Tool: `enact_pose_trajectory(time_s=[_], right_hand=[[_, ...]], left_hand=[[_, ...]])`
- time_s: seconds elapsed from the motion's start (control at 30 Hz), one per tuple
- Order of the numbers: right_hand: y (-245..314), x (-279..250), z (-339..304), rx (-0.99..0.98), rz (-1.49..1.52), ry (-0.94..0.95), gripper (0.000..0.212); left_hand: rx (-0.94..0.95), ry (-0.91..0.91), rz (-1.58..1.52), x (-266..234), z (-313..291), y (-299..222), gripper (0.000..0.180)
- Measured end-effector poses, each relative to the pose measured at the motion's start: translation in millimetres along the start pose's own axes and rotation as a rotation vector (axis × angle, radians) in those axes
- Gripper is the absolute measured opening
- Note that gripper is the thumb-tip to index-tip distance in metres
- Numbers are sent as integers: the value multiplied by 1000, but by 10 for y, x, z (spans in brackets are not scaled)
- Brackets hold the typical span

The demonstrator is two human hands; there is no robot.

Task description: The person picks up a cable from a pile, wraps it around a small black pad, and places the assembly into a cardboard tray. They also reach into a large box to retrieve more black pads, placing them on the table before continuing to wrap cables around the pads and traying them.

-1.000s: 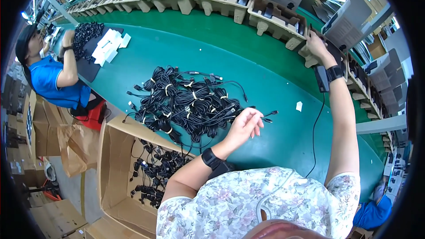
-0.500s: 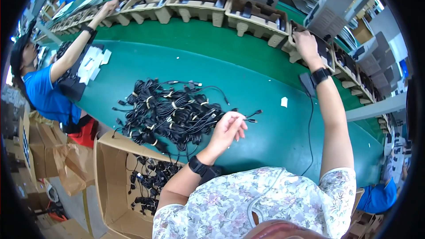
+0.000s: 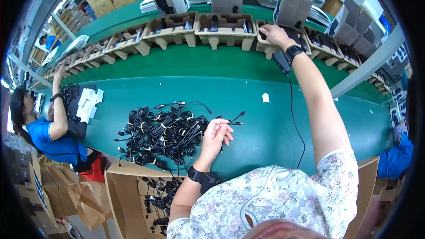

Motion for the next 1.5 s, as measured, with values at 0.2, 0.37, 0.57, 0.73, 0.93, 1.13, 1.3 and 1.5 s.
enact_pose_trajectory(time_s=[0.2, 0.37, 0.57, 0.73, 0.93, 1.13, 1.3, 1.5], right_hand=[[-104, -34, 60, 132, -148, -195, 29], [-154, -61, 192, 203, -55, -357, 22], [-23, -212, 140, 33, -420, -105, 24], [130, -166, 200, -96, -649, 77, 21], [-139, 14, 288, -205, -545, 25, 21], [-82, -104, -7, -16, -71, 168, 18], [33, -625, -1269, -334, -209, -343, 18], [-1140, -1525, -4003, -35, -289, -476, 22]], left_hand=[[28, 48, 1, 10, 14, 8, 15], [-42, -16, 2, -20, -6, -34, 13], [-84, -11, 5, -21, 39, 13, 12], [-91, -29, 3, -57, 11, 9, 12], [-86, -19, 29, -30, 8, -29, 13], [-157, 42, 160, 76, -3, -26, 15], [-74, -30, 306, 42, 44, 53, 17], [-73, -59, 418, 148, 74, 278, 18]])
Point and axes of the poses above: each hand's wrist, its own z-axis towards the middle knuckle, its own x-axis out of the palm, y = z × x, the point moved 5 cm from there along z, towards the middle knuckle
